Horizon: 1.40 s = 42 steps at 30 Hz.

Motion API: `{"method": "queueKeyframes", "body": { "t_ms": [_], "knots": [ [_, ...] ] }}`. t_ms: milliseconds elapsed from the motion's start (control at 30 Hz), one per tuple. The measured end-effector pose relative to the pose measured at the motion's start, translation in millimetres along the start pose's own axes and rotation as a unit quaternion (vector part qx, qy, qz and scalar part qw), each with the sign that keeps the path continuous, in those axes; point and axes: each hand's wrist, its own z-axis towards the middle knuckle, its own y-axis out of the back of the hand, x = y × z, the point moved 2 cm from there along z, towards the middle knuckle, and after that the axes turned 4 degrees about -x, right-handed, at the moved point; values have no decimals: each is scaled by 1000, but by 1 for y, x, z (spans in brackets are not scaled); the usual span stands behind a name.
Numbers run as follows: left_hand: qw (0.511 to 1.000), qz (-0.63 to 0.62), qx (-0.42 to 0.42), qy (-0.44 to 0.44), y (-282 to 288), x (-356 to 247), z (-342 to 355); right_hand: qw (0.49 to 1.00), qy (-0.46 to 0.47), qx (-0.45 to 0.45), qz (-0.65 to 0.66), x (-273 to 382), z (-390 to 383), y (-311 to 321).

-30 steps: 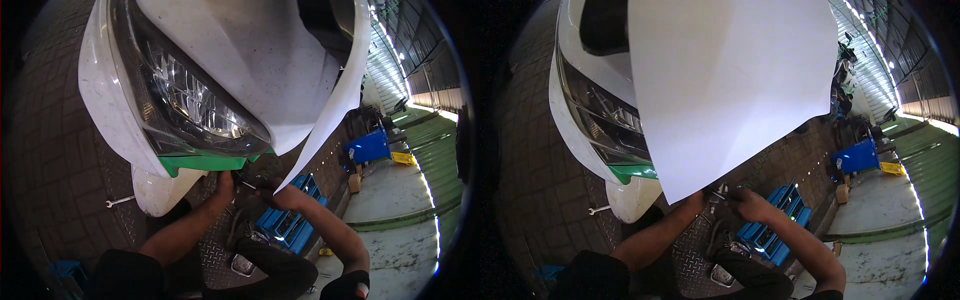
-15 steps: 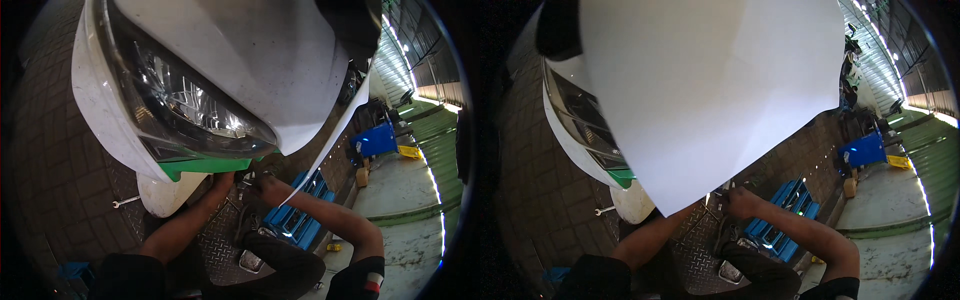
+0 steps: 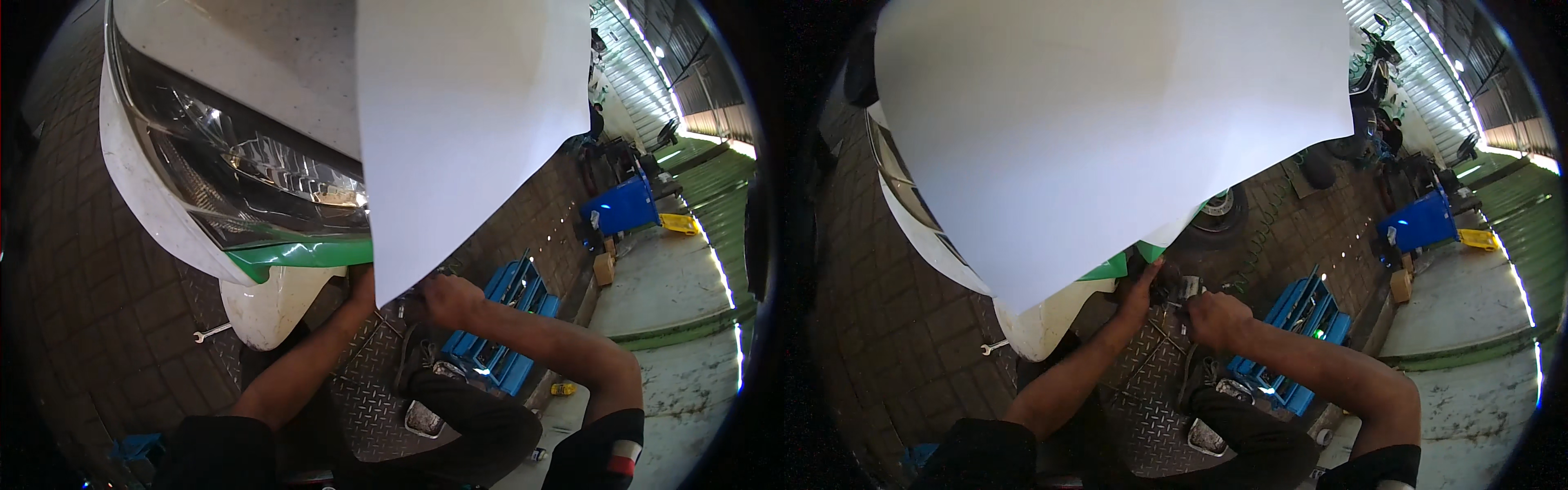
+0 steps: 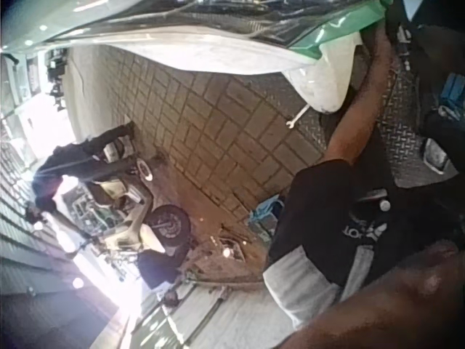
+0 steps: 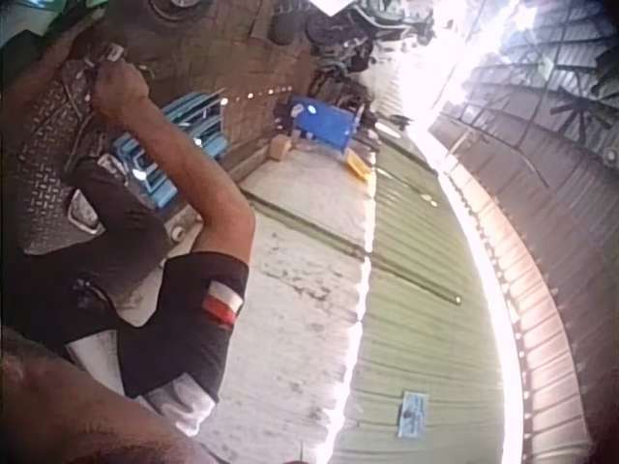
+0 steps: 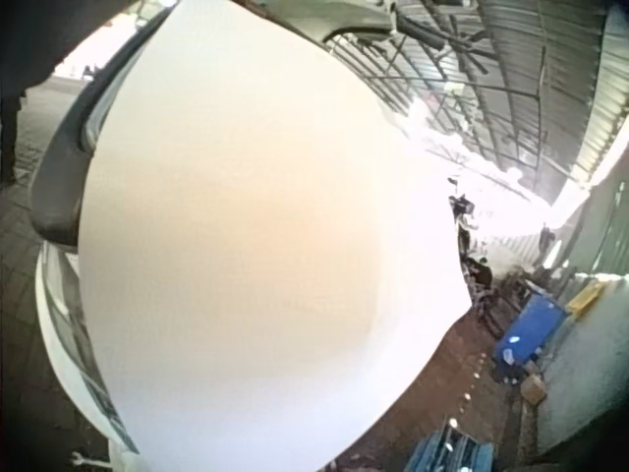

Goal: The person works on the front brake assembly of a white and green scooter, first removing the brake caliper by hand and then using an Allen key to loosen components within the caliper. The person reaches into a blue metal toolbox to retrieve and return tools while working on the brake parts.

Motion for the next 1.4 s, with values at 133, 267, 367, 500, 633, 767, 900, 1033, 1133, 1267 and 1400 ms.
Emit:
{"method": "queueKeyframes", "body": {
  "t_ms": [133, 267, 367, 500, 633, 767, 900, 1033, 1133, 1267, 1400],
  "knots": [
    [999, -8, -34, -15, -24, -24, -15, 1000, -23, -12, -7, -7, -7, -2],
    [996, 4, -44, -79, -5, 18, 15, 999, -36, -21, -13, -6, -7, 4],
    [999, -26, -9, -43, -10, 5, 8, 998, -52, -26, 5, -12, -8, 0],
    [986, -146, 23, 72, -18, -4, -3, 996, 42, 5, 84, -14, -18, 14],
    [974, -214, 25, 69, -28, -20, -12, 973, 17, 48, 227, -24, -39, 46],
    [948, -291, 91, 91, -28, -22, -14, 959, 20, 17, 282, -10, -39, 53],
    [942, -307, 108, 86, -40, -43, -30, 966, 41, -42, 250, -9, -23, 38],
    [943, -314, 88, 67, -47, -32, -24, 977, 129, -111, 129, -20, -12, 16],
    [950, -296, 94, 32, -35, -26, -19, 970, 14, -32, 239, -15, 8, 19],
    [962, -260, 66, 52, -24, -10, -11, 910, -148, 150, 358, -8, 14, 51],
    [969, -239, -37, 46, -4, 32, 20, 969, -77, 79, 222, 11, 14, 60]
  ]
}}
